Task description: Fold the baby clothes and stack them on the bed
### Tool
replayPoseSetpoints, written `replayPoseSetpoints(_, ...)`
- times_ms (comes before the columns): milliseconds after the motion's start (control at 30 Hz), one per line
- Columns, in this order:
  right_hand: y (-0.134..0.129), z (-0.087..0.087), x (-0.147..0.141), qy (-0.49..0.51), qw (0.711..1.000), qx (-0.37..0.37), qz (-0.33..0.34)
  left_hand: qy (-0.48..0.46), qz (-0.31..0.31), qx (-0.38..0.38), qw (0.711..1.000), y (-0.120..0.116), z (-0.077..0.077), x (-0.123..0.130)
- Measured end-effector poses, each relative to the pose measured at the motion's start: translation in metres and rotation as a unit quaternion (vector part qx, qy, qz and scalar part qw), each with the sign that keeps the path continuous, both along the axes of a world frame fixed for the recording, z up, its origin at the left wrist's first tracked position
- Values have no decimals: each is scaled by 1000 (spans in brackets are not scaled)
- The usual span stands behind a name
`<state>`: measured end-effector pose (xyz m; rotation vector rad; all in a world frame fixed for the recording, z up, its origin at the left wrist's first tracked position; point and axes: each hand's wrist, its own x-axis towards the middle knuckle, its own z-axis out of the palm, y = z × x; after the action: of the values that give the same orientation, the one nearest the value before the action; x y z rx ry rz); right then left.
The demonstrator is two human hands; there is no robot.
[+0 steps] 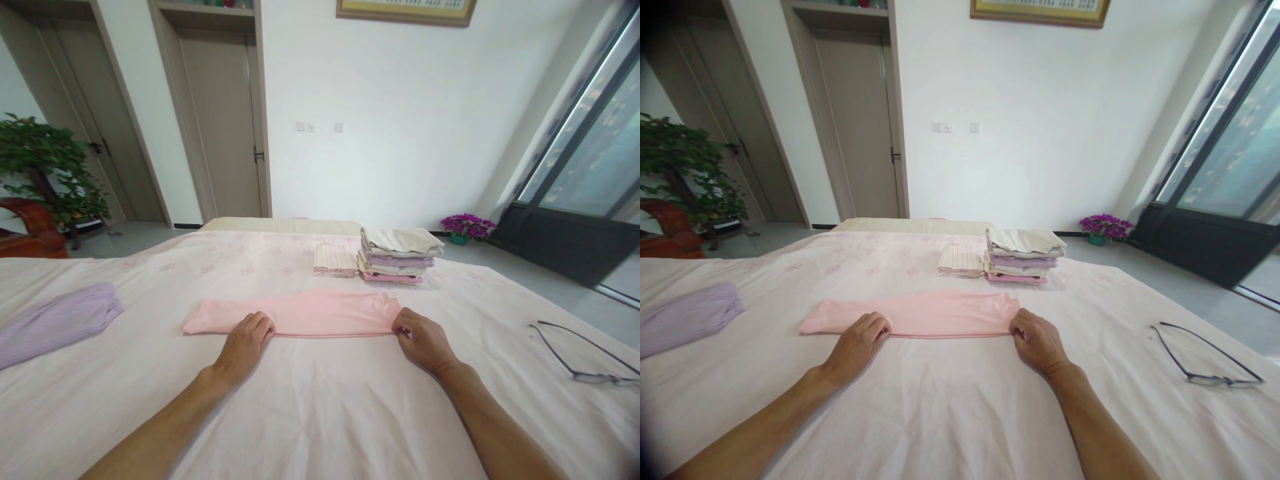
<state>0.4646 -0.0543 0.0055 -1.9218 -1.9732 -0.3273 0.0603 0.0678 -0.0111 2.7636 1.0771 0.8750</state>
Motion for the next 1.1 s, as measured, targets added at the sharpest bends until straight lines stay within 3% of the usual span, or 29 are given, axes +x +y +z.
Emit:
replayPoseSetpoints(167,1,4,-7,-43,999,20,7,28,3,11,1000,-1,4,1)
replayPoseSetpoints(300,7,9,-32,-32,995,44,79,29,3,9,1000,-1,4,1)
replayPoseSetpoints(433,14,11,-55,11,987,-1,163,18,-15,-6,1000,-3,5,3)
replayPoseSetpoints(533,16,8,-57,32,982,-29,185,-19,-3,-14,1000,-1,9,-2)
replayPoseSetpoints(633,17,5,-52,53,981,-32,181,-77,118,0,990,12,13,-23)
replayPoseSetpoints(733,18,3,-49,67,981,-36,178,-84,290,-24,953,34,15,-61)
replayPoseSetpoints(800,19,2,-48,69,982,-37,172,-54,369,-78,925,49,14,-89)
replayPoseSetpoints(933,23,-2,-47,73,983,-39,162,11,422,-173,890,69,6,-124)
replayPoseSetpoints(1100,26,-7,-45,81,984,-42,155,30,433,-198,879,79,2,-134)
